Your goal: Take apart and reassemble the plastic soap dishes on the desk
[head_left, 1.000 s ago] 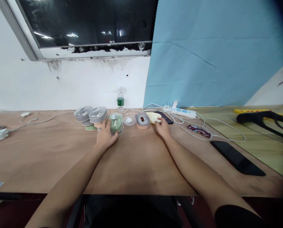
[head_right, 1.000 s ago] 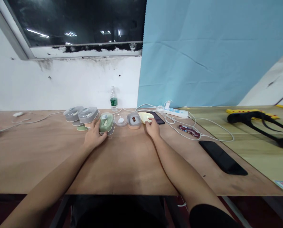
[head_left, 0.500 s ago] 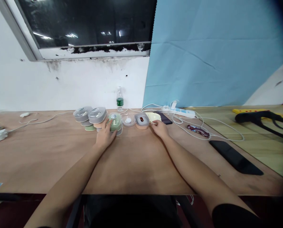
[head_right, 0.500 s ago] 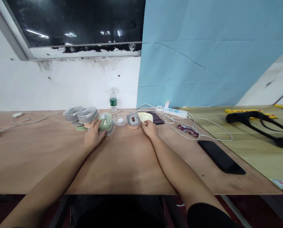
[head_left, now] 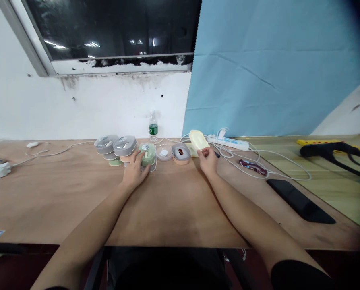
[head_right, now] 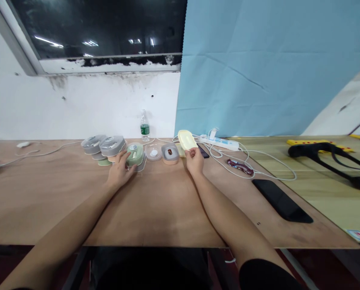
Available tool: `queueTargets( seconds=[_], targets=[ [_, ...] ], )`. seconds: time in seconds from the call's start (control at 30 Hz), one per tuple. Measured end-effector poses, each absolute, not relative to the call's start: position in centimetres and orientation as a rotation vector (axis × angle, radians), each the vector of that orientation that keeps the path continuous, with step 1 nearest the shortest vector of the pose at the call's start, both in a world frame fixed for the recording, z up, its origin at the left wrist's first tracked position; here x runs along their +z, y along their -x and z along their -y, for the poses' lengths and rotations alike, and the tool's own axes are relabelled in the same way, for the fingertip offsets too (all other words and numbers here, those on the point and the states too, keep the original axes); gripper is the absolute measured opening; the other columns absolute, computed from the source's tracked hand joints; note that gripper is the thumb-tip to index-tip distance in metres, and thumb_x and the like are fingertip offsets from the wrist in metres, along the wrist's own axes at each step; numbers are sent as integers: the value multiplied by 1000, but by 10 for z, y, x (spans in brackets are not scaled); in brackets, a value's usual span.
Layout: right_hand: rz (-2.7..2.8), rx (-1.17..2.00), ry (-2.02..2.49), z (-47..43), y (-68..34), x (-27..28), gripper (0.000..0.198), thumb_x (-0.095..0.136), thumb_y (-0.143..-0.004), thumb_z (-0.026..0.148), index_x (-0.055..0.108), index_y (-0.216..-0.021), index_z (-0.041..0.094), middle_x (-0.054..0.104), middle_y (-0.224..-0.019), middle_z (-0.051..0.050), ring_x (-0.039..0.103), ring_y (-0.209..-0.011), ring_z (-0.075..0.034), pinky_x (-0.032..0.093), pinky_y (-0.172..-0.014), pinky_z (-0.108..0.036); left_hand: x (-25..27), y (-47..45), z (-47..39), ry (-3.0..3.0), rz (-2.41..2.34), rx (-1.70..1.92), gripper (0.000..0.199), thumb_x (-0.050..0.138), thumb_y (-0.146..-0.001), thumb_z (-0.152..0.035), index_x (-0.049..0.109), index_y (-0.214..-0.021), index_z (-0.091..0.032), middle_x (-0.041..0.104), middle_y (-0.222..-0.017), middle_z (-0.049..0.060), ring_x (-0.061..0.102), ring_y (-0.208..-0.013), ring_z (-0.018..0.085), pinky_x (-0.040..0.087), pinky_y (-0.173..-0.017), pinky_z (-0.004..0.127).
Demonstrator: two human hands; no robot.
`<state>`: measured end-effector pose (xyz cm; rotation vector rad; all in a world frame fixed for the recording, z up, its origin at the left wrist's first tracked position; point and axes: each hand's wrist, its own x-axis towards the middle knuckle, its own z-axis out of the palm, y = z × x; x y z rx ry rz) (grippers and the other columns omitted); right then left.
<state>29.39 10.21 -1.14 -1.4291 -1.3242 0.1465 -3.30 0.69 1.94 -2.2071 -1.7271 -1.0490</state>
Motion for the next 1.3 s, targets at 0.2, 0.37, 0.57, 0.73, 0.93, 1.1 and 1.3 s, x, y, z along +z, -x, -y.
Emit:
queueTargets(
  seconds=[0.2,0.37,0.57,0.73,0.93,1.1,1.3],
  targets=[
    [1622,94,1078,-65,-264,-1,30,49,-84,47,48,-97,20,56,-79,-3,52,-65,-15,43,-64,-28,16,31,-5,2373,1460,-1112,58,52,-88,-40,32,-139,-20,49,-131,15,62,-95,19,52,-79,31],
    [2057,153,796,-37,-235,-1,35,48,-81,54,51,-89,21,59,-83,-6,53,-65,-16,43,-65,-29,13,33,-5,2424,1491,-1137,80,55,-85,-42,12,-146,-14,57,-123,17,63,-79,18,51,-74,31],
    [2095,181,831,-39,-236,1,49,48,-75,70,52,-85,22,60,-80,-6,53,-63,-16,43,-63,-30,18,39,-2,2386,1517,-1163,50,49,-86,-38,45,-131,-17,66,-103,10,59,-70,15,47,-68,27],
    [2089,125,933,-45,-243,-2,50,64,-65,66,55,-88,22,63,-80,-6,54,-63,-17,43,-65,-31,20,39,-3,2405,1554,-1112,45,47,-86,-40,52,-123,-15,68,-87,6,58,-64,14,43,-61,25],
    [1947,203,1018,-38,-241,-2,39,43,-85,55,57,-98,21,58,-69,-3,54,-60,-17,41,-61,-29,20,39,-2,2497,1496,-868,40,39,-90,-48,63,-79,-18,65,-73,6,60,-71,18,39,-61,27],
    [1901,257,1045,-37,-241,3,39,38,-89,55,57,-82,21,56,-65,-2,52,-60,-16,38,-60,-27,23,35,0,2633,1399,-747,46,35,-93,-51,63,-80,-18,65,-74,6,58,-68,17,37,-60,26],
    [2041,371,1158,-48,-240,2,47,38,-90,55,53,-62,20,51,-55,1,46,-53,-13,30,-50,-24,22,29,-1,2738,1412,-532,51,33,-93,-53,63,-71,-18,67,-72,6,57,-65,16,35,-59,27]
  ],
)
